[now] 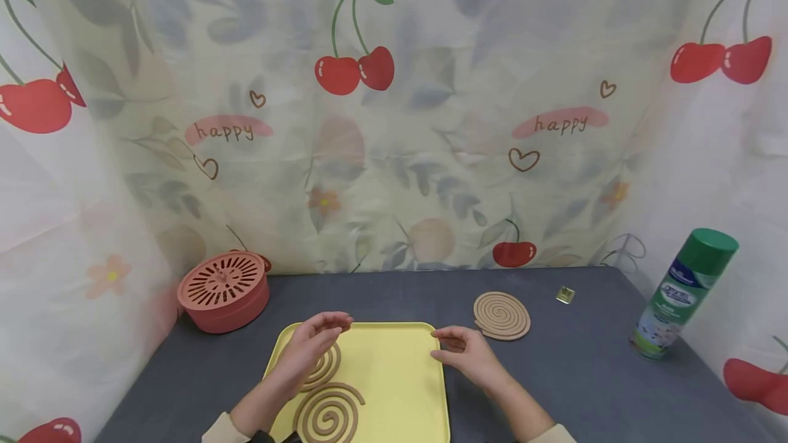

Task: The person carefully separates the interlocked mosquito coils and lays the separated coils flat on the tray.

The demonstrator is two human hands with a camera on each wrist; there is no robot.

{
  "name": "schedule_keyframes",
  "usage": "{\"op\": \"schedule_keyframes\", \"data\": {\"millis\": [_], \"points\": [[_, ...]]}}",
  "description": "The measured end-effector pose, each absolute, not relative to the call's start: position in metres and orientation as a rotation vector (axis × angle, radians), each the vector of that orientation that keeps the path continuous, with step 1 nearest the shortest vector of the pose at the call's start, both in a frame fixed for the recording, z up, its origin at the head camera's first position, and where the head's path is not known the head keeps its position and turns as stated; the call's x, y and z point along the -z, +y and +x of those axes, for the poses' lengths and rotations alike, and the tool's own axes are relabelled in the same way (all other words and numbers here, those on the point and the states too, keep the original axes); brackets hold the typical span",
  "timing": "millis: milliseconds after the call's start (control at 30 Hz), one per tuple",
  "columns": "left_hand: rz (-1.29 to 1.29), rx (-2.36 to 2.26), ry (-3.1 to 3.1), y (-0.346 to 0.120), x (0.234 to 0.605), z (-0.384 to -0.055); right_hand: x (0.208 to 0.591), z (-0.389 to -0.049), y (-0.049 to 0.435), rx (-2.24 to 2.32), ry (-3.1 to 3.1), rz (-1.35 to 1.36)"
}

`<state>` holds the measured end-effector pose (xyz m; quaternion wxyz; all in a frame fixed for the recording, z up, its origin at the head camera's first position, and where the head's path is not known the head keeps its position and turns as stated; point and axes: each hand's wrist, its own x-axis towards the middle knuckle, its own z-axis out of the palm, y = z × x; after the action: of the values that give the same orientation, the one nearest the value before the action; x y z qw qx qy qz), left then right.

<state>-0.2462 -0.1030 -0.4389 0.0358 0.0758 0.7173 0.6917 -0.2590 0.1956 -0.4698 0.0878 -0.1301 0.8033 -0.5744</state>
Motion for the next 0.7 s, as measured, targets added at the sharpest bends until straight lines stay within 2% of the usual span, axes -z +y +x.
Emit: {"op": "schedule_keyframes", "data": {"millis": [133, 700], "points": [[0.319, -2.093, 2.183, -0.09, 0.434, -0.257, 0.467, -0.266, 0.207, 1.677, 2.436, -0.358], [0.406, -1.994, 2.135, -0.03, 0.434, -0.301, 0.461, -0.308, 0.266, 1.589, 2.881, -0.197]]}}
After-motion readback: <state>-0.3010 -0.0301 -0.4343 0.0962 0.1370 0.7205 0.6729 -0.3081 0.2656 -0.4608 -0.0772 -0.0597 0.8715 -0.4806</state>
